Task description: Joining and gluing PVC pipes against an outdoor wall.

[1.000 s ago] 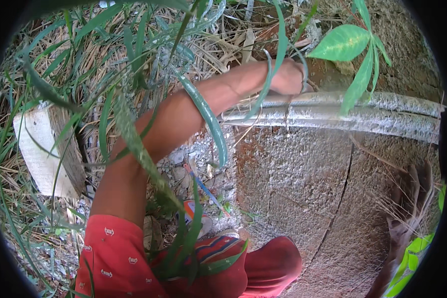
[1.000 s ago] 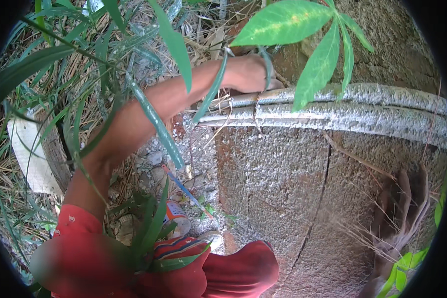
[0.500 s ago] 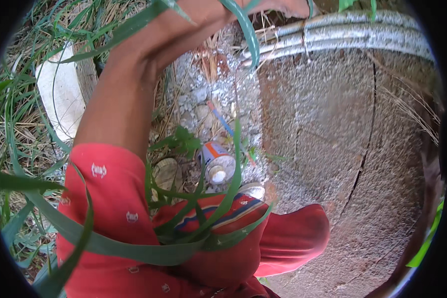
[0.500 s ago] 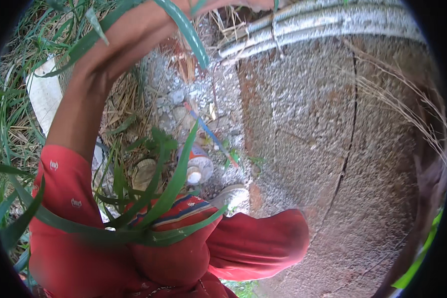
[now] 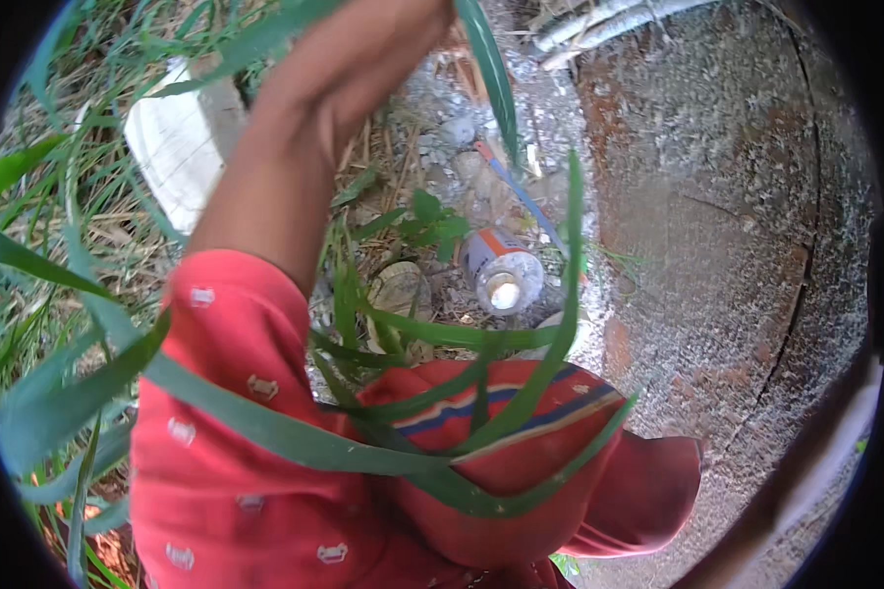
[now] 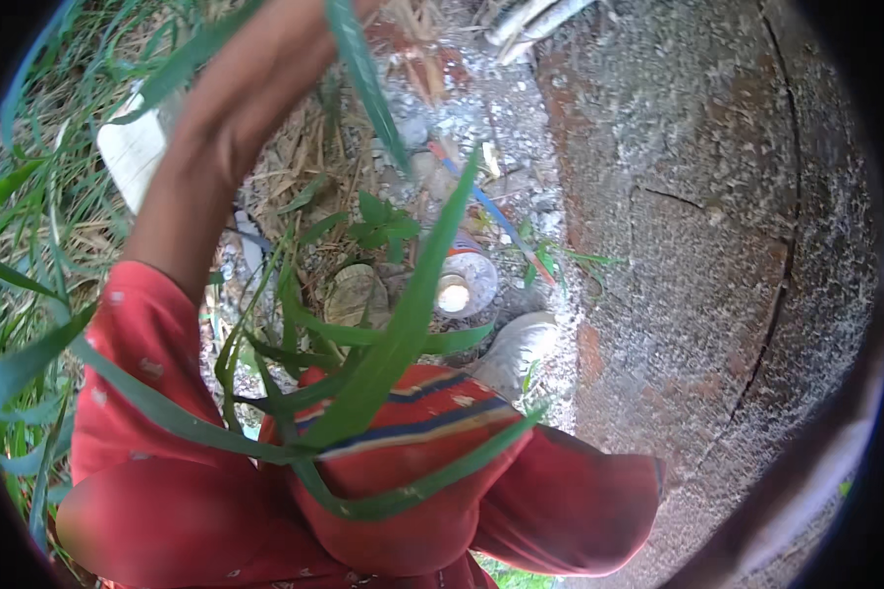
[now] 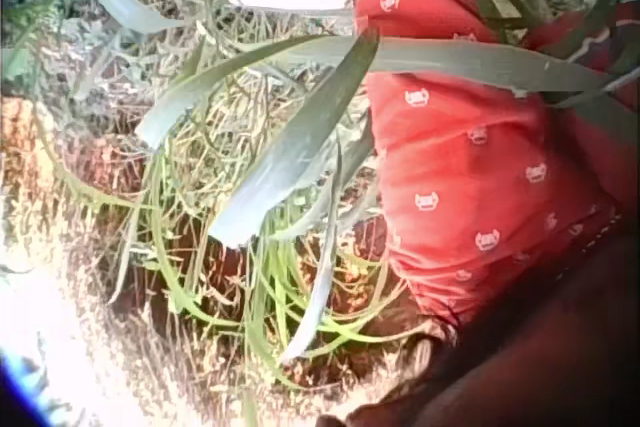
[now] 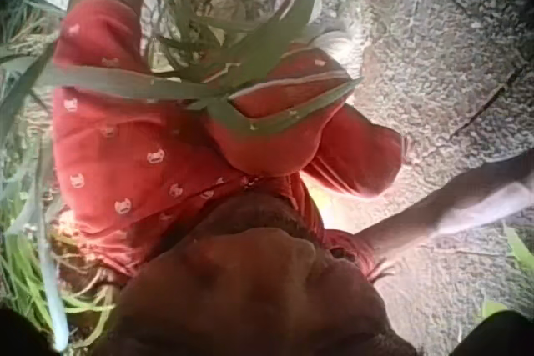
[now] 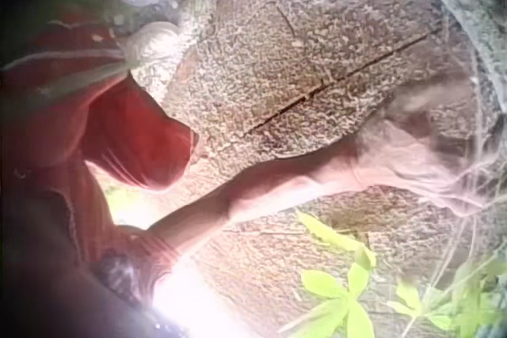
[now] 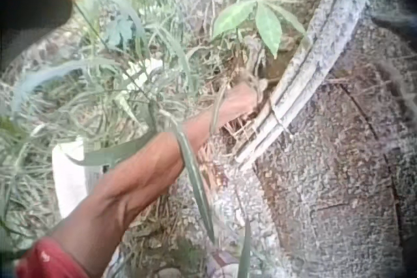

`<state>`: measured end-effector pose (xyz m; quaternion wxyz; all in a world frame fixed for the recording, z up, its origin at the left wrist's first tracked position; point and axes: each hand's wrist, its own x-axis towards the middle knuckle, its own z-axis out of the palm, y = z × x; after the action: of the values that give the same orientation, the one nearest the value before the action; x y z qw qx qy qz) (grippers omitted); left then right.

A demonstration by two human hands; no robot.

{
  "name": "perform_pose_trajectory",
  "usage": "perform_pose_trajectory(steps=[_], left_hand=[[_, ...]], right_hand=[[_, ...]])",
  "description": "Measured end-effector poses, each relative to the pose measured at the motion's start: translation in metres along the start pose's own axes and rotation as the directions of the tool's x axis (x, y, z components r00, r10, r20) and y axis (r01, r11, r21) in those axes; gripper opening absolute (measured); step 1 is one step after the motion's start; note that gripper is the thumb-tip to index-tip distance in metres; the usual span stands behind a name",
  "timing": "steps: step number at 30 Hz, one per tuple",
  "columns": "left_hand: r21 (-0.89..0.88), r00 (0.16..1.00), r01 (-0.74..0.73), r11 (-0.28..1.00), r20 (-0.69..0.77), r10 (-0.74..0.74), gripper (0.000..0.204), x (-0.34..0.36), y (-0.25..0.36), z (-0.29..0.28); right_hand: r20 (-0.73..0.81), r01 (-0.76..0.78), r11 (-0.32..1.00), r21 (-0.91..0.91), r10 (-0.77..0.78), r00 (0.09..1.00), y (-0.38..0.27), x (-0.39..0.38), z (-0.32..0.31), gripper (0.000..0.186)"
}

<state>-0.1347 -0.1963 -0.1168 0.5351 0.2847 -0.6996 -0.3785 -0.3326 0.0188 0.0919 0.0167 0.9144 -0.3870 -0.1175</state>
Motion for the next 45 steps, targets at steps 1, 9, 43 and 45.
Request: perform_pose_trajectory(steps=[1,9,43,45], left_hand=[[0.069,0.999,0.016,0.997,-0.037,-0.013,0.030,-0.010,0.014,-0.037],[0.637,0.595,0.451,0.625,0.308,-0.743,0.042,-0.190,0.102,-0.039],[0.875,0.807,0.280,0.396,0.009,-0.590,0.053,-0.241,0.112,0.092],[0.925,0.896,0.156,0.347,0.016,-0.444,0.049,-0.253,0.105,0.095]], right_hand=[[-0.058,0.070,0.996,0.048,-0.068,0.996,-0.010,0.015,-0.001,0.046],[0.036,0.118,0.745,0.657,-0.186,0.982,-0.099,-0.034,0.164,0.059],[-0.115,-0.121,0.465,0.877,0.447,0.887,-0.071,-0.025,0.222,0.020],[-0.090,-0.051,0.575,0.817,0.215,0.972,-0.079,0.009,0.238,0.023]])
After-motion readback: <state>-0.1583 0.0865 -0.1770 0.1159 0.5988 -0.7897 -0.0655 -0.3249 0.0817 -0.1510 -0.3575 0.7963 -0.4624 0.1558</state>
